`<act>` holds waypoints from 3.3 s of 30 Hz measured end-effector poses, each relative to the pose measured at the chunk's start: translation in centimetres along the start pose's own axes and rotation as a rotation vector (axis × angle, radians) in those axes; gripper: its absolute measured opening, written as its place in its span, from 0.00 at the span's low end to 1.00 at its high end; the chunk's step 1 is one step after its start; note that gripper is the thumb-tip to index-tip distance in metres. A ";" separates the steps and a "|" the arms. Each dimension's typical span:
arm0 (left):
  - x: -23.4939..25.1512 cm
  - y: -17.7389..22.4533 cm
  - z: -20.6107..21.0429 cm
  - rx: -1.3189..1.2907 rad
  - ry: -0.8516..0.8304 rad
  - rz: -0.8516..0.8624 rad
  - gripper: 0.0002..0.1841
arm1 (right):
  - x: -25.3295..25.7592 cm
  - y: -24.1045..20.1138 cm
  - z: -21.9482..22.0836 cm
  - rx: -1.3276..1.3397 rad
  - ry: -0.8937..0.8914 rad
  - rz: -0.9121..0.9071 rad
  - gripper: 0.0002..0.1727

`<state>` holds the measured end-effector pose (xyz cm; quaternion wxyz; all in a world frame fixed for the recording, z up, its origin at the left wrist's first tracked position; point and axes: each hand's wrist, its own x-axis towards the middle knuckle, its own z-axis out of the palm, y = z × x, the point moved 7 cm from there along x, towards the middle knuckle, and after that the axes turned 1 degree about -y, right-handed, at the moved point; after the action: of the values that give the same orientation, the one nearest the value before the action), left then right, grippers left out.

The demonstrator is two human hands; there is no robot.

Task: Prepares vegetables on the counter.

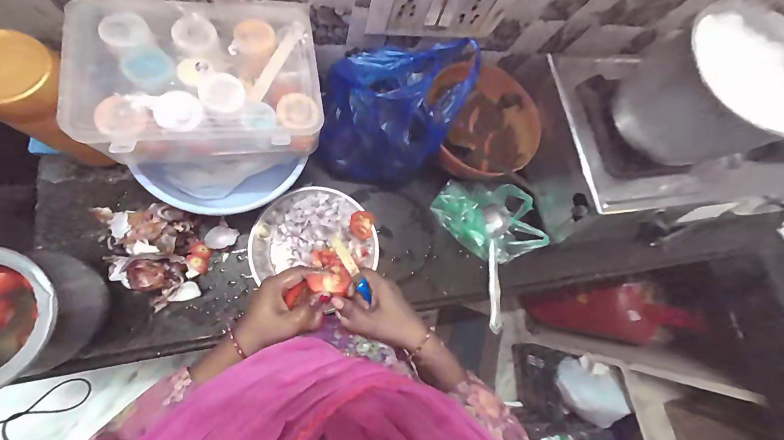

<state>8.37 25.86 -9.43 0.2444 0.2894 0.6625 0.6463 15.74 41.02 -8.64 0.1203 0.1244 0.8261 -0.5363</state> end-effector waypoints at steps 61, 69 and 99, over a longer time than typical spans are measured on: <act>-1.9 -2.7 1.2 -0.133 0.207 -0.154 0.15 | 1.6 0.9 3.3 -0.131 -0.169 0.065 0.26; -1.7 -3.7 1.0 -0.102 0.201 -0.157 0.11 | 2.3 1.0 3.4 -0.108 -0.170 0.049 0.27; -2.4 -4.8 -1.9 -0.405 0.260 -0.238 0.20 | 4.0 -0.1 -1.4 -0.710 -0.174 0.207 0.26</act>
<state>8.45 22.84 -14.21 0.2846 0.0694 0.5749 0.7640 11.88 42.54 -9.34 0.2789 0.1117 0.9304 -0.2100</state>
